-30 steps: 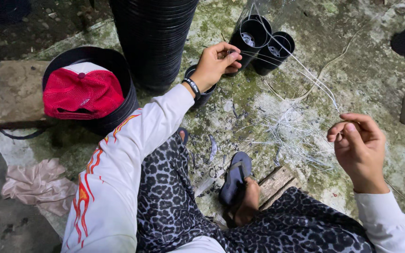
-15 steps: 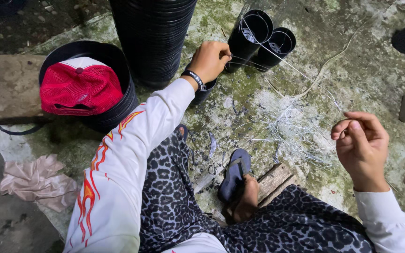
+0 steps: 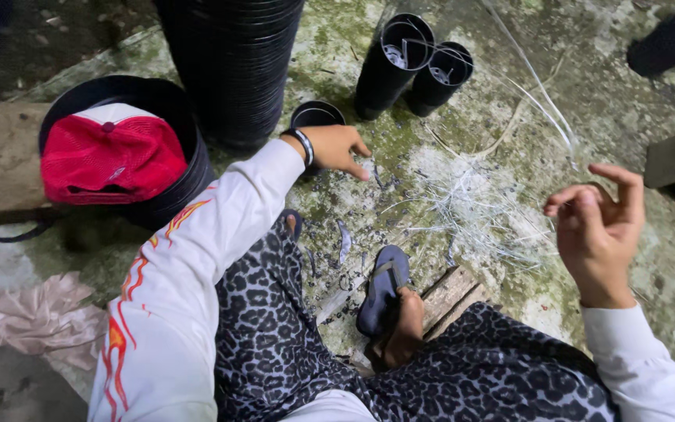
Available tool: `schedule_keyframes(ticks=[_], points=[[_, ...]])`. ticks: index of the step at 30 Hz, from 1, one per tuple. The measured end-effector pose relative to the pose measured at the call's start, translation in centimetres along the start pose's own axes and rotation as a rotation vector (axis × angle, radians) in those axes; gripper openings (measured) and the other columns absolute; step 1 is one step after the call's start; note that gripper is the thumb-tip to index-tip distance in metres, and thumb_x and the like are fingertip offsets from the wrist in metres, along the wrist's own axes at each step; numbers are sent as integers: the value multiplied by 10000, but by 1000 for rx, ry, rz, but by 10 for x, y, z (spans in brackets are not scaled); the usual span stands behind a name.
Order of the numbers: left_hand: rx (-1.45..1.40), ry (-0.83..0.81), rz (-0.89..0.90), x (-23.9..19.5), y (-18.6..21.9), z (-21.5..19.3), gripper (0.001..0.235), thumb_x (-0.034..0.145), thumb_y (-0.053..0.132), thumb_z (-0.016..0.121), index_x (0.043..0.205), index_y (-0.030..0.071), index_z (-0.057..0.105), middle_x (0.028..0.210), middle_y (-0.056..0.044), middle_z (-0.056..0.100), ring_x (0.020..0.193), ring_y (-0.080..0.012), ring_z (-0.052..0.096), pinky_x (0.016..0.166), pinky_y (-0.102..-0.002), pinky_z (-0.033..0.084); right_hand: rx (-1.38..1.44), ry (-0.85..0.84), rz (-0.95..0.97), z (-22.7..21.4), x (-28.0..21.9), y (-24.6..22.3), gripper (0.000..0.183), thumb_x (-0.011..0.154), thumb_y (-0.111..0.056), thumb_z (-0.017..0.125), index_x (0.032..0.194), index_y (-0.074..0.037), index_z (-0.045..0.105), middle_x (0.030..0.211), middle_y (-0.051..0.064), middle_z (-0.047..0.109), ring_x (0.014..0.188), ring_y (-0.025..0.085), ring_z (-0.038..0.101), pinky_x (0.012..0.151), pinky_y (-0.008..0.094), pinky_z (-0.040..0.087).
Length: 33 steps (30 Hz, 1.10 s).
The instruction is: The person sits on the ground and threads white string through holes in the bottom of black plastic containers. They pull the string through, tie knots, and place the finished containers aside. The process is repeated for several containers.
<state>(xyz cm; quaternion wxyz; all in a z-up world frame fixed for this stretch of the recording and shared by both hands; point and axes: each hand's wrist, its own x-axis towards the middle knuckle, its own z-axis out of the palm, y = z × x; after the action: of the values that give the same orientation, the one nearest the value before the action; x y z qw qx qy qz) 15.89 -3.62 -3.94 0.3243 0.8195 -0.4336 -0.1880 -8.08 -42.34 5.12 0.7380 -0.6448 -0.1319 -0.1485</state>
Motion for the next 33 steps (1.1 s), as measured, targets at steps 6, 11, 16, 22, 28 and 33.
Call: schedule_keyframes(ticks=[6,11,16,22,28,33], points=[[90,64,-27,5,75,8,411,848,366,790,1075,24,792,1079,-135,798,987,-240,770,907,-341,592,-71,-56,25,32,19,12,320,1173,-19,497,1473,-18,387,1047,188,705,937,224,684,942,387,569],[-168,159,161,19,114,33,462,875,380,810,1165,31,726,1130,-129,758,1013,-206,732,903,-342,577,-317,-88,4,61,32,17,321,1122,-6,497,1431,-4,411,1079,199,715,1001,250,722,930,386,621],[-952,322,189,51,126,59,310,1028,249,618,1229,30,703,1138,-103,763,1048,-144,740,864,-302,631,-650,-141,-46,97,38,27,359,1050,14,576,1375,26,425,1076,187,745,1007,236,741,896,328,605],[-1162,478,217,71,115,63,221,1014,94,652,1172,-49,708,1113,-137,758,1000,-193,741,849,-326,642,-958,-202,-315,119,49,31,138,1013,17,667,1125,3,586,1010,158,737,946,254,768,773,347,584],[-1169,466,265,73,107,62,151,979,65,689,1085,-42,703,1065,-109,758,973,-180,744,855,-347,660,-1007,-261,-395,123,53,31,169,945,28,673,1108,20,632,962,185,692,844,349,695,716,405,539],[-1206,524,146,72,101,51,140,989,99,684,1051,-23,712,995,-89,761,900,-141,738,776,-304,643,-1012,-242,-370,127,59,33,95,974,29,667,1059,0,636,948,163,710,828,331,702,708,391,537]])
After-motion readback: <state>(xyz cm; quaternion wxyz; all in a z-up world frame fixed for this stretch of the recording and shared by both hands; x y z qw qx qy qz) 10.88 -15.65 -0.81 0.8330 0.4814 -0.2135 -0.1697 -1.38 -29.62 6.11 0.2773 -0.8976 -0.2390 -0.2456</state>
